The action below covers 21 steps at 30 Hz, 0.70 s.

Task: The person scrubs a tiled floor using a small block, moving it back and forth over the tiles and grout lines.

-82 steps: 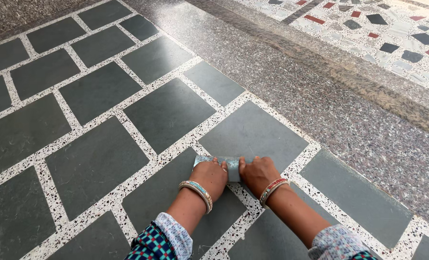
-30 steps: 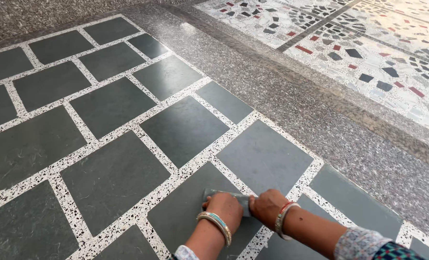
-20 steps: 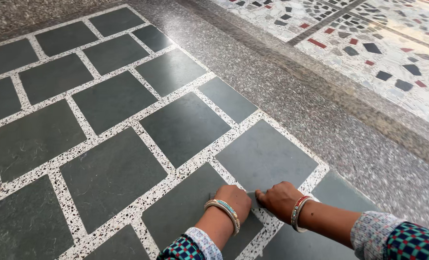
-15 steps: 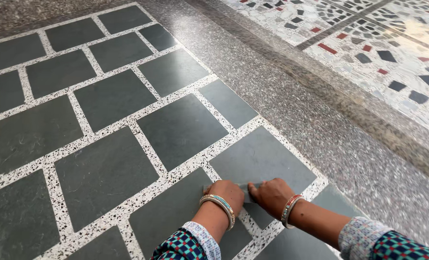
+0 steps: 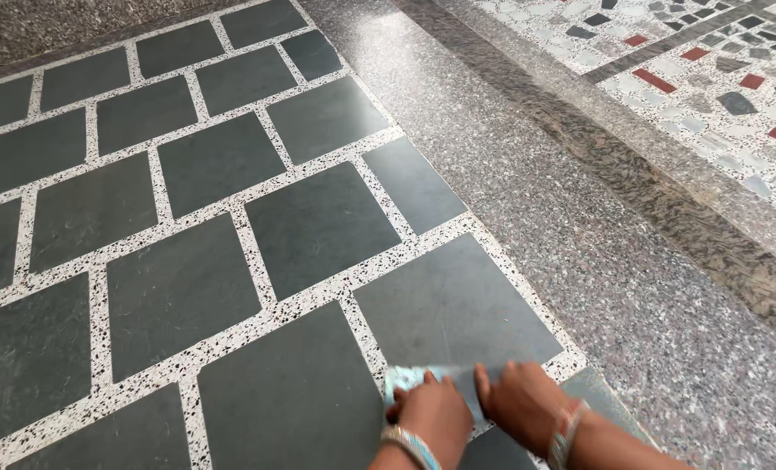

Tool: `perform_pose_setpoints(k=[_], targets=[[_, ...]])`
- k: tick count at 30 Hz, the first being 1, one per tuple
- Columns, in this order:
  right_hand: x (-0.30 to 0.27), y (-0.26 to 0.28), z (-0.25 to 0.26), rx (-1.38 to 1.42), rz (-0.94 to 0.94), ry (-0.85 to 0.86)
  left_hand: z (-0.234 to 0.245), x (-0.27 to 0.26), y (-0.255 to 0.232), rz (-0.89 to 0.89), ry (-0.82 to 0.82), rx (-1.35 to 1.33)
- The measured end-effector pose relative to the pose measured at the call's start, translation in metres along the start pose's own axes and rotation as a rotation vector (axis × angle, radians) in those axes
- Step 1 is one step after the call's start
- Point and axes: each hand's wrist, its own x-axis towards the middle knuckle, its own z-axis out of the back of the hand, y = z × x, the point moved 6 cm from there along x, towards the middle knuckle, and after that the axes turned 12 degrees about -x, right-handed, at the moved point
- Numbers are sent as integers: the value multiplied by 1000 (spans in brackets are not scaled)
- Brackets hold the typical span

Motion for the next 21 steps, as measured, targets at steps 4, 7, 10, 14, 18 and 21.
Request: perform_pose_setpoints(k=[4,7,10,14,18,21], targets=[[-14,-2,-28,75,-57,37,-3,-4,-28,-131,197,105],[-10,-32,-15,61,-157,-44,25,12,-27,-91,185,166],[4,-83,-2,121,-273,-64,60,36,-21,-44,97,204],[12,-129,3,100,-320,-201,98,70,-29,-36,11,228],[6,-131,-18,87,-344,-145,93,73,-43,26,26,202],[-18,-106,-50,104,-308,-65,66,56,-65,-42,58,176]])
